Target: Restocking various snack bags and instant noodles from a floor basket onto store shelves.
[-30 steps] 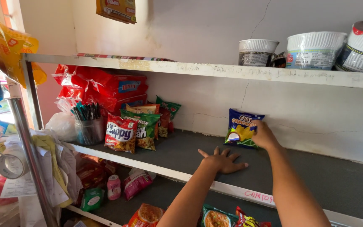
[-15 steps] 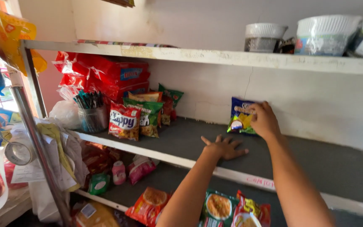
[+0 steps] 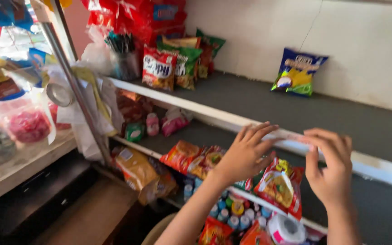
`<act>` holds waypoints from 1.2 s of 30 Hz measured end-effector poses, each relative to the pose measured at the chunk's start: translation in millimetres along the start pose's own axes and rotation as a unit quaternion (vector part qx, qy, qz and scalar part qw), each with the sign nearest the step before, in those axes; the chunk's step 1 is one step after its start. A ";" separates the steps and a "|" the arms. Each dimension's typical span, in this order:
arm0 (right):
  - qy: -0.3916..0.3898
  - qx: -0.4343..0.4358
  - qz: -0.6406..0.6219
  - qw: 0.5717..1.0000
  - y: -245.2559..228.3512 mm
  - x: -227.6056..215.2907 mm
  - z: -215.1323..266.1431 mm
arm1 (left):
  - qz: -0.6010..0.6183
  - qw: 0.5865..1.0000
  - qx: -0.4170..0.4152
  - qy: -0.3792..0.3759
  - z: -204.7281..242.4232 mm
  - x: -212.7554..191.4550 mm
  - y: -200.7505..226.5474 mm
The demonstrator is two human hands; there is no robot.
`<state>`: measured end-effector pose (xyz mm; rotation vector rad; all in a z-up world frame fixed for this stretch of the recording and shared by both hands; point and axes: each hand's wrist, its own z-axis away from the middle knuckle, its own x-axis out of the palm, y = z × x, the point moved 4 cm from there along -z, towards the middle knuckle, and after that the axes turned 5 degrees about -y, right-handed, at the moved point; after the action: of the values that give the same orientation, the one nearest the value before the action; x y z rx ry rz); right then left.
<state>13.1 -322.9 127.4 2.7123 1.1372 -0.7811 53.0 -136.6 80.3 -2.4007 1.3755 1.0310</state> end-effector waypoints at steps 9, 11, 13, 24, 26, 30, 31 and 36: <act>-0.152 0.171 -0.141 0.963 3.4 57.5 248.9 | 0.164 0.963 -0.125 -0.172 239.0 131.7 58.9; -0.208 0.187 -0.139 0.950 -11.2 72.2 300.0 | 0.172 0.949 -0.158 -0.209 309.7 175.3 62.0; -0.263 0.204 -0.136 0.933 -20.9 88.6 353.8 | 0.182 0.932 -0.189 -0.248 379.7 216.1 68.6; -0.469 0.208 -0.109 0.851 -99.3 146.0 538.2 | 0.109 0.892 -0.374 -0.230 501.9 224.4 112.8; -0.463 0.211 -0.116 0.853 -104.6 141.9 540.4 | 0.112 0.893 -0.390 -0.195 497.7 211.1 123.1; -0.473 0.199 -0.131 0.848 -108.8 136.9 535.6 | 0.037 0.888 -0.455 -0.053 484.4 167.5 143.7; -0.475 0.200 -0.132 0.847 -107.7 137.8 538.5 | 0.038 0.887 -0.457 -0.055 494.5 166.4 144.4; -0.551 0.236 -0.131 0.790 -100.3 143.9 549.9 | 0.109 0.771 -0.624 0.066 542.6 165.3 135.9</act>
<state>-202.0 -312.6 -408.1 1.6462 1.0164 -2.4727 -261.6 -67.0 -406.0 -3.1740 1.1382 2.4890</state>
